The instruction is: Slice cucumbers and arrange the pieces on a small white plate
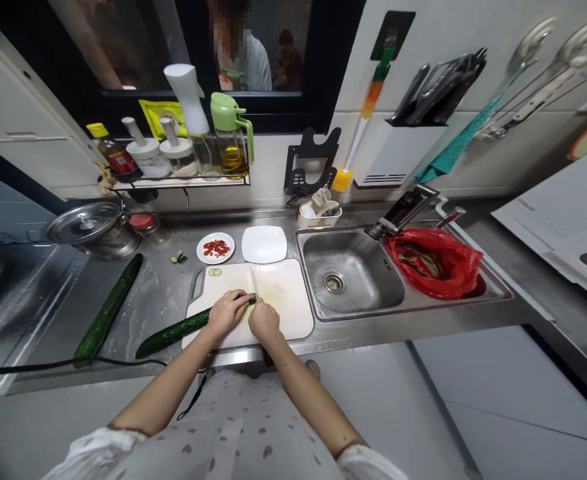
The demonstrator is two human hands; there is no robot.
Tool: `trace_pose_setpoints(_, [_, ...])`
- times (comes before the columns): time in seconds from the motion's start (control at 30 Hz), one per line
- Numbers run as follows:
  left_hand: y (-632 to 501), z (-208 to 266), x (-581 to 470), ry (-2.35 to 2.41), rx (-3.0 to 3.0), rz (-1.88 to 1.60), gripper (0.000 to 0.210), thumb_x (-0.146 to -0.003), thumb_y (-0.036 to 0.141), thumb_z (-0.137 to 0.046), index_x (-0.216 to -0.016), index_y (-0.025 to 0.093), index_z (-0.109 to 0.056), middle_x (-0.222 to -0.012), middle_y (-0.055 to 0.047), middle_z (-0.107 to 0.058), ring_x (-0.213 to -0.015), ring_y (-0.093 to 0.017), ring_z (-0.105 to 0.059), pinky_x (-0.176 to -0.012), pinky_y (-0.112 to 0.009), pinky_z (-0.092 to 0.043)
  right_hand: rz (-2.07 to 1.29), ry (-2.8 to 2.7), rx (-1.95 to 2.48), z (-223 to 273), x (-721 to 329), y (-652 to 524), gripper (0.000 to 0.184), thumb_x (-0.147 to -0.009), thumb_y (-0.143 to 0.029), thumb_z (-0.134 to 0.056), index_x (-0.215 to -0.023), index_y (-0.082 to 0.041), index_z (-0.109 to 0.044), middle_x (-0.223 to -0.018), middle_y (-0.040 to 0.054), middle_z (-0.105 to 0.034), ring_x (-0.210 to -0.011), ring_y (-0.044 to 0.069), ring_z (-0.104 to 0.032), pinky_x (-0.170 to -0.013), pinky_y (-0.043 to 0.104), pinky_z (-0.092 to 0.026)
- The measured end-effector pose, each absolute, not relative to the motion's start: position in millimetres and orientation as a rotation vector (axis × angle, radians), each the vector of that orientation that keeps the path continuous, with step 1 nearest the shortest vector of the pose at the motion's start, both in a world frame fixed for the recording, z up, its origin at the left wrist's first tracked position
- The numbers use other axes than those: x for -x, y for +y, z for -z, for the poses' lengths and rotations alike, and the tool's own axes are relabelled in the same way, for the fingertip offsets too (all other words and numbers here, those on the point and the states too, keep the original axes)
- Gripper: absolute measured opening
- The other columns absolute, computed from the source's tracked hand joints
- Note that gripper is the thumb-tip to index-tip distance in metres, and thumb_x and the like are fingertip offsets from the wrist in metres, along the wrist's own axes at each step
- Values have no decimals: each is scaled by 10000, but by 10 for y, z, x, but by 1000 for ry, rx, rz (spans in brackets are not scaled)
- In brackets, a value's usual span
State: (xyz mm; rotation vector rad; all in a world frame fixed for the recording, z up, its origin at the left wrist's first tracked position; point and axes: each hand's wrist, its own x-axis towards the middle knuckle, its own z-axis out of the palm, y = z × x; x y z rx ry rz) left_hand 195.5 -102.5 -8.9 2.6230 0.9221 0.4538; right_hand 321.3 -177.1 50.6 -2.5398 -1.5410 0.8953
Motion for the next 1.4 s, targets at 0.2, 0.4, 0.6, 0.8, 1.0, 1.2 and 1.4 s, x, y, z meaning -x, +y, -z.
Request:
trace_pose_setpoints(0.2, [-1021,120,-1955,928,-2618,-465,326,-924,284,-475,-1214,357,-604,-1063,-23,-599,-967,-169,-533,-835,-287,-472,-958,-1537,2598,-474,-3176,-2006,299,-902,-158,-337,-1127,-110,-528,-992,172,-671,-988,250,-634,-776,320,-434])
trace_pose_setpoints(0.4, [-1023,91,-1959,917,-2627,-455,330,-924,280,-470,-1216,355,-603,-1064,-25,-595,-966,-166,-530,-824,-276,-476,-945,-1545,2595,-484,-3164,-1984,311,-902,-133,-325,-1144,-104,-518,-1016,170,-668,-1004,243,-632,-781,310,-433])
trace_pose_setpoints(0.6, [-1038,44,-1959,921,-2621,-454,327,-929,278,-462,-1216,349,-602,-1054,-22,-600,-960,-162,-529,-824,-271,-470,-920,-1551,2596,-493,-3168,-1895,317,-891,-133,-348,-1155,-97,-518,-1015,181,-667,-1008,249,-630,-781,317,-441])
trace_pose_setpoints(0.8, [-1039,53,-1963,937,-2612,-425,322,-926,281,-473,-1211,354,-604,-1061,-19,-595,-972,-161,-526,-827,-268,-467,-939,-1535,2577,-488,-3189,-1860,338,-892,-131,-340,-1175,-92,-519,-1033,178,-664,-1027,229,-621,-796,296,-433])
trace_pose_setpoints(1.0, [-1040,54,-1966,940,-2618,-421,345,-931,284,-463,-1244,365,-584,-1064,-21,-594,-962,-159,-526,-829,-268,-467,-940,-1529,2563,-493,-3198,-1810,366,-894,-135,-343,-1217,-94,-510,-1057,178,-660,-1033,234,-616,-803,299,-432])
trace_pose_setpoints(1.2, [-1047,33,-1966,948,-2606,-403,341,-932,285,-462,-1236,362,-594,-1073,-23,-597,-974,-162,-526,-833,-269,-466,-925,-1540,2543,-470,-3206,-1782,396,-891,-129,-343,-1258,-84,-484,-1050,185,-664,-1022,255,-626,-793,316,-442])
trace_pose_setpoints(1.4, [-1043,14,-1965,948,-2595,-395,340,-928,283,-467,-1235,354,-595,-1078,-25,-596,-980,-162,-526,-841,-268,-464,-925,-1519,2554,-441,-3200,-1786,372,-900,-140,-330,-1226,-87,-501,-1047,188,-664,-1039,254,-621,-801,317,-442])
